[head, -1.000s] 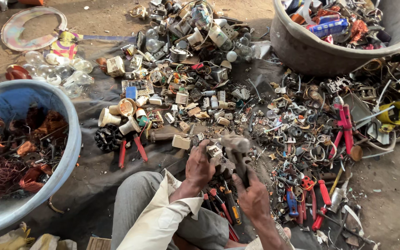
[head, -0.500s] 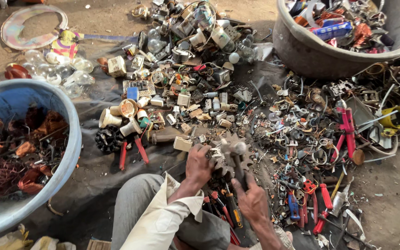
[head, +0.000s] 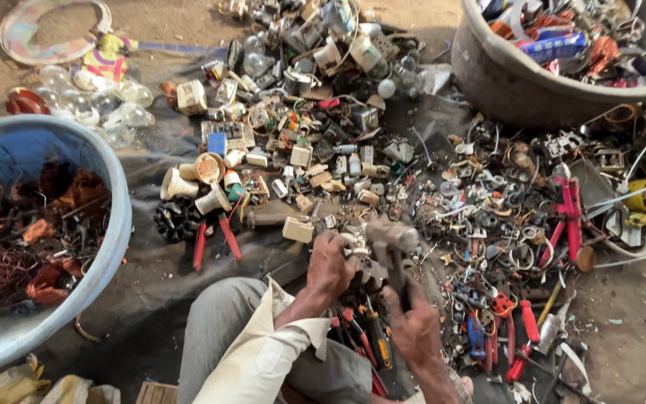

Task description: The person uses a hammer and a pair of pliers to strike and pull apart components from a metal gear assembly while sitting among scrap electronics and copper wire.

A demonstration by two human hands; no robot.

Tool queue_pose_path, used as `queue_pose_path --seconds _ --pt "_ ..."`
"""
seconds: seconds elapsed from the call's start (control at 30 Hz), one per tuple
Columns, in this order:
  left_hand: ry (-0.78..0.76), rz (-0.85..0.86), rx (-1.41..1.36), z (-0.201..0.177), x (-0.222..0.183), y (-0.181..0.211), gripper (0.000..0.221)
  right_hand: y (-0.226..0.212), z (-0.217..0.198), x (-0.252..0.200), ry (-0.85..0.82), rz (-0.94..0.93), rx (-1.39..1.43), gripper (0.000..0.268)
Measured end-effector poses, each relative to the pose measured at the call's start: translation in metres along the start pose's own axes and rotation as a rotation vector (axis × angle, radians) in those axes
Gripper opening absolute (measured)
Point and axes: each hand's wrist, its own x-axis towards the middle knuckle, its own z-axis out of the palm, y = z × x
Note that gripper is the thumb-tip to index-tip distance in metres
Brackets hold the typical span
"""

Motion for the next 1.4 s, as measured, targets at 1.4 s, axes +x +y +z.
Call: queue_pose_path --seconds 1.4 --pt "-0.022 0.260 0.144 -0.019 0.005 0.013 0.037 0.016 0.009 -0.011 -0.078 0.141 -0.218 0.062"
